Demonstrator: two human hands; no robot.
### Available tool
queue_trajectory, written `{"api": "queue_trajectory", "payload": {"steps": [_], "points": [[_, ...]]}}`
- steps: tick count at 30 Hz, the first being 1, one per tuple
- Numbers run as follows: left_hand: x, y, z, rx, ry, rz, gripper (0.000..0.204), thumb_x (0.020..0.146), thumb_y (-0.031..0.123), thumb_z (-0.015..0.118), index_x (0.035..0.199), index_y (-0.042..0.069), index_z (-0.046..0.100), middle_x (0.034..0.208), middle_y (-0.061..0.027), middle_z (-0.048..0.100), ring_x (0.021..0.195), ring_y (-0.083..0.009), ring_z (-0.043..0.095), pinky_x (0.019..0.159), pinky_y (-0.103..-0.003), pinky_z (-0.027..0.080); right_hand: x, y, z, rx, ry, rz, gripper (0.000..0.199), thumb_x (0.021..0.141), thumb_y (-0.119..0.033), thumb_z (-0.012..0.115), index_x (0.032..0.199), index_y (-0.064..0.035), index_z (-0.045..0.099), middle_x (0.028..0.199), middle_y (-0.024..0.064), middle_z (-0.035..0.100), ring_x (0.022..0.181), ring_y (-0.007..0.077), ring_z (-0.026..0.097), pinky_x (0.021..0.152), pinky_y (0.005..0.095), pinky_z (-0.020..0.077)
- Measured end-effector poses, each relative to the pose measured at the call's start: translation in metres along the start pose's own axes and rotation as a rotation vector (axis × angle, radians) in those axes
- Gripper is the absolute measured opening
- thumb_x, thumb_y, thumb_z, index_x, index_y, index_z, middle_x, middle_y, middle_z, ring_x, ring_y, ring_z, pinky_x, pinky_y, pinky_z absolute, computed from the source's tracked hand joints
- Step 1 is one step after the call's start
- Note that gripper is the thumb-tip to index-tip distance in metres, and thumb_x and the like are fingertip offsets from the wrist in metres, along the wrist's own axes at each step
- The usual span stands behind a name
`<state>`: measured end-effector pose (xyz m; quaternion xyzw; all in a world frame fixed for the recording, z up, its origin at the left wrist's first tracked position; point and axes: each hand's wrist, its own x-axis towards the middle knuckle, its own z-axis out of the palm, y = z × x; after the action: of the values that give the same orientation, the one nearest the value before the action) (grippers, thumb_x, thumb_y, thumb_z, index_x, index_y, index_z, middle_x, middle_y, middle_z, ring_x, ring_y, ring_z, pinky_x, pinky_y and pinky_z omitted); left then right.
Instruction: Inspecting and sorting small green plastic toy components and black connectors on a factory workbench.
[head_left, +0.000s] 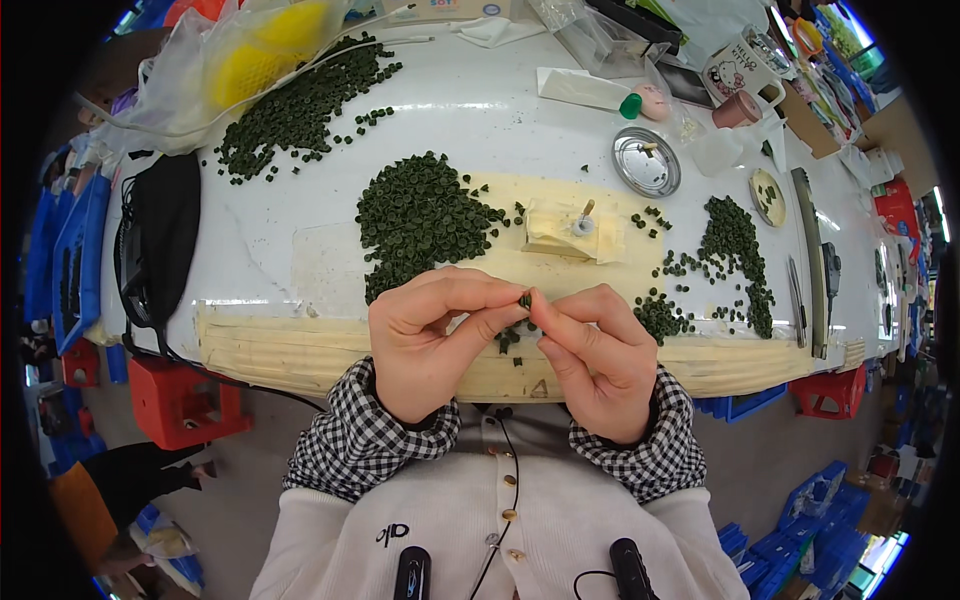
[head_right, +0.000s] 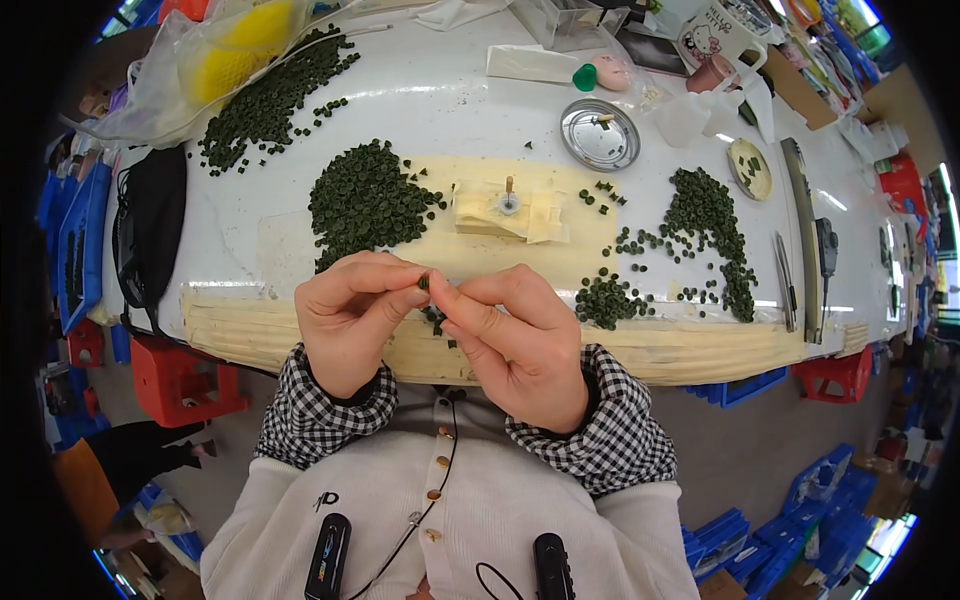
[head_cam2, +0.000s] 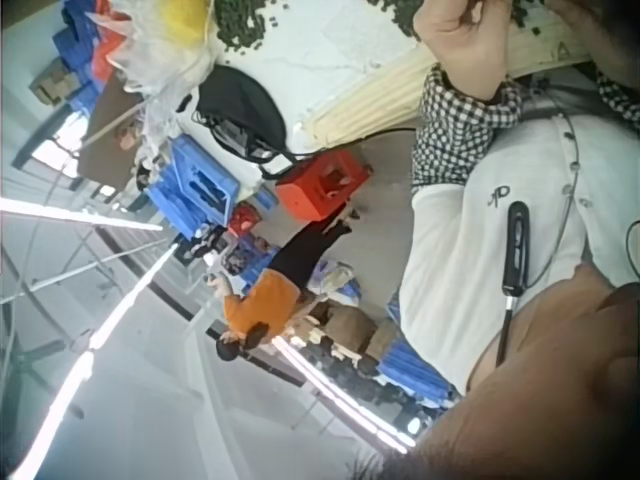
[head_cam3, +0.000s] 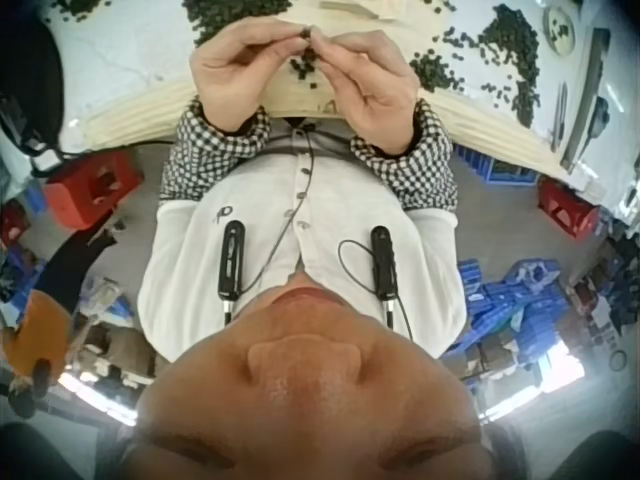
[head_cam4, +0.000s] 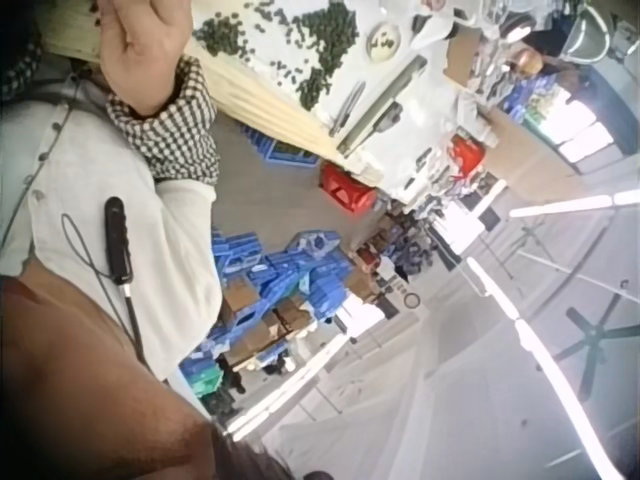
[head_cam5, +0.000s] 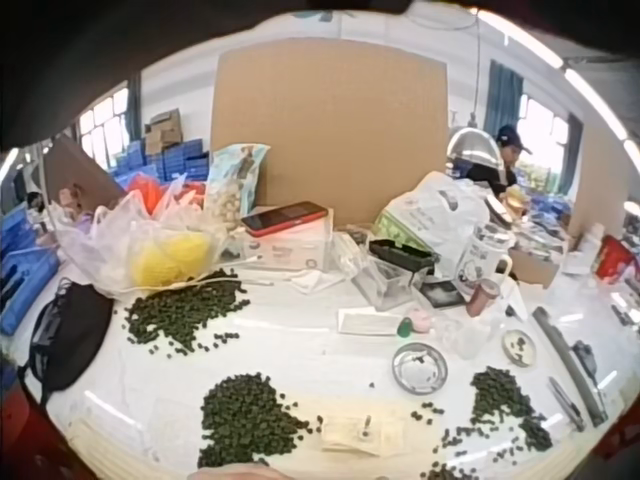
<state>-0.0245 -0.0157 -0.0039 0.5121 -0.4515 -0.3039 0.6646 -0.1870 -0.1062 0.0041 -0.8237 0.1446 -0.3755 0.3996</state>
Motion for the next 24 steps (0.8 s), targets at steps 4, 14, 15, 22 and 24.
{"api": "queue_trajectory", "payload": {"steps": [4, 14, 15, 22, 24], "points": [[-0.001, -0.001, -0.002, -0.02, -0.014, -0.02, 0.019, 0.081, -0.008, 0.071, 0.099, -0.002, 0.071, 0.092, -0.0099, 0.069, 0.083, -0.0136, 0.064, 0.072, -0.024, 0.05, 0.0, 0.001, -0.002, -0.012, -0.019, -0.014, 0.042, 0.077, 0.001, 0.073, 0.118, -0.0028, 0.068, 0.091, 0.0069, 0.064, 0.076, 0.0202, 0.057, 0.065, 0.029, 0.0468], [0.005, 0.014, 0.002, -0.148, -0.007, -0.206, 0.019, 0.085, -0.007, 0.068, 0.104, -0.005, 0.067, 0.096, -0.009, 0.068, 0.09, -0.0124, 0.065, 0.079, -0.023, 0.053, 0.015, -0.006, -0.018, -0.132, -0.024, -0.024, 0.046, 0.075, -0.001, 0.075, 0.12, -0.0031, 0.066, 0.093, 0.0088, 0.064, 0.078, 0.0212, 0.059, 0.068, 0.0292, 0.0487], [0.007, 0.015, 0.002, -0.154, -0.005, -0.219, 0.019, 0.085, -0.007, 0.068, 0.104, -0.005, 0.067, 0.096, -0.009, 0.069, 0.091, -0.0121, 0.065, 0.079, -0.023, 0.053, 0.02, -0.006, -0.026, -0.186, 0.028, -0.005, 0.045, 0.075, -0.002, 0.076, 0.119, -0.0027, 0.066, 0.093, 0.0095, 0.064, 0.078, 0.0213, 0.059, 0.068, 0.0293, 0.0488], [0.008, 0.006, 0.003, -0.124, 0.041, -0.149, 0.017, 0.085, -0.008, 0.066, 0.101, -0.005, 0.067, 0.096, -0.0114, 0.07, 0.084, -0.0132, 0.065, 0.076, -0.025, 0.053, 0.065, 0.023, -0.045, -0.474, 0.105, -0.002, 0.017, 0.079, -0.005, 0.073, 0.095, -0.0006, 0.068, 0.083, 0.01, 0.062, 0.075, 0.0241, 0.059, 0.066, 0.0324, 0.0474], [0.007, 0.006, 0.004, -0.137, 0.061, -0.165, 0.017, 0.084, -0.007, 0.069, 0.1, -0.004, 0.069, 0.094, -0.009, 0.07, 0.084, -0.0109, 0.064, 0.075, -0.023, 0.051, 0.067, 0.027, -0.042, -0.458, 0.066, -0.007, 0.013, 0.079, -0.006, 0.073, 0.091, -0.0005, 0.068, 0.081, 0.01, 0.061, 0.076, 0.0251, 0.059, 0.066, 0.0332, 0.047]]}}
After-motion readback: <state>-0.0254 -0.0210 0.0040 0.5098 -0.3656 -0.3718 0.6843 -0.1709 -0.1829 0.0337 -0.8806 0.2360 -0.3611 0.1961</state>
